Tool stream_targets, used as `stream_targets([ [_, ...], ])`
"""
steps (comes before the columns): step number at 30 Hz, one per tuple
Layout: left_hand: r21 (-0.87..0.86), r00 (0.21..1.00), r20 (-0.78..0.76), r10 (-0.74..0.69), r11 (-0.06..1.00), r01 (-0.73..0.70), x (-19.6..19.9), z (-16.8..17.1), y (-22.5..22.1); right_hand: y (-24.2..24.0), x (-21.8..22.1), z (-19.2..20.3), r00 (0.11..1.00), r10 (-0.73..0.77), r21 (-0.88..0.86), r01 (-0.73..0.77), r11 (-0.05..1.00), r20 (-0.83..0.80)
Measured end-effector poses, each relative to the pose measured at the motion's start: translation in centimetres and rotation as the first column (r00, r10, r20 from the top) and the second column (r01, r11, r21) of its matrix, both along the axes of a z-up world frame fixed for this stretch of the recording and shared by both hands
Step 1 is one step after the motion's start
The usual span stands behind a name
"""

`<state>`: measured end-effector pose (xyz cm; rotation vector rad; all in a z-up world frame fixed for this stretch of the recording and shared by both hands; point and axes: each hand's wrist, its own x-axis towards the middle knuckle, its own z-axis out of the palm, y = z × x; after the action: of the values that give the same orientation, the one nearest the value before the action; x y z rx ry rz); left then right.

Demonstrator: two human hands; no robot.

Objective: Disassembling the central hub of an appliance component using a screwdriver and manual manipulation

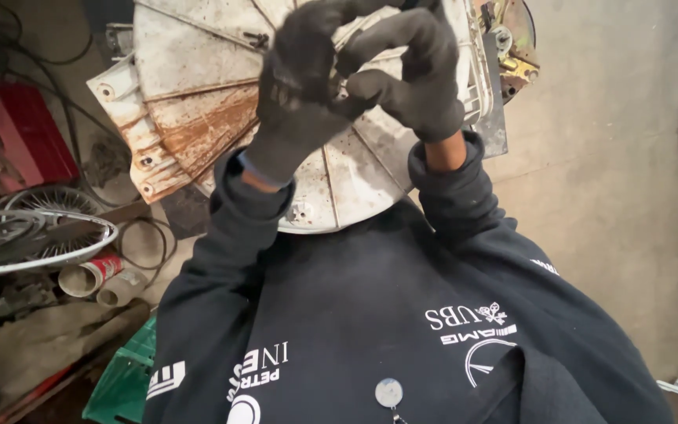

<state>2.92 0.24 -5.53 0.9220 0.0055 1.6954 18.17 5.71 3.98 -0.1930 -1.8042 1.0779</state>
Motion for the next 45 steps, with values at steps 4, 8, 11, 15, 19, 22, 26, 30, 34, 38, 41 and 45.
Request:
stream_targets([
  [4,0.446,0.092,-0.844,0.528,0.788,-0.425,-1.7,4.3,-2.3,-0.9,0.5,-0.9,0.986,-0.143,0.112,0.133,0.985,0.088],
  [8,0.372,-0.019,-0.898,0.440,0.734,-0.568,-2.4,5.8,-2.1,-1.2,-0.2,0.7,0.972,-0.191,0.183,0.165,0.969,0.134],
  [11,0.589,-0.240,-0.789,0.565,0.588,-0.554,-1.3,5.0,-0.5,-1.5,-0.3,-0.3,0.986,-0.115,0.113,0.101,0.988,0.120],
  [15,0.490,-0.180,-0.858,0.481,0.661,-0.569,-1.2,6.1,-2.0,-1.3,-0.1,0.1,0.974,-0.184,0.120,0.168,0.978,0.135],
  [19,0.292,0.077,-0.932,0.354,0.860,-0.419,-3.1,2.6,-2.6,-1.9,0.5,0.5,0.955,-0.231,0.219,0.189,0.957,0.185],
  [22,0.370,0.045,-0.893,0.448,0.787,-0.493,-3.1,4.4,-2.7,-2.1,0.4,0.3,0.942,-0.259,0.245,0.205,0.948,0.215],
  [26,0.554,-0.183,-0.786,0.591,0.541,-0.633,-1.5,3.8,-1.4,-1.3,0.8,-0.4,0.970,-0.166,0.244,0.119,0.962,0.180],
  [30,0.481,-0.185,-0.829,0.528,0.504,-0.717,0.0,5.6,-2.1,-1.6,0.1,-0.3,0.974,-0.180,0.206,0.149,0.967,0.140],
  [34,0.371,-0.058,-0.911,0.408,0.751,-0.546,-1.3,7.1,-3.1,-1.3,0.3,-0.4,0.953,-0.263,0.201,0.230,0.952,0.153],
  [38,0.331,-0.001,-0.921,0.391,0.779,-0.533,-2.2,6.9,-3.2,-1.5,0.0,-0.2,0.977,-0.180,0.179,0.158,0.971,0.112],
  [41,0.361,-0.034,-0.889,0.456,0.653,-0.666,-1.6,6.1,-2.8,-1.8,0.0,0.0,0.962,-0.220,0.157,0.195,0.968,0.164],
  [45,0.321,0.110,-0.835,0.539,0.640,-0.698,-0.2,5.1,-1.6,-1.0,0.2,-2.4,0.977,-0.173,0.195,0.147,0.970,0.126],
])
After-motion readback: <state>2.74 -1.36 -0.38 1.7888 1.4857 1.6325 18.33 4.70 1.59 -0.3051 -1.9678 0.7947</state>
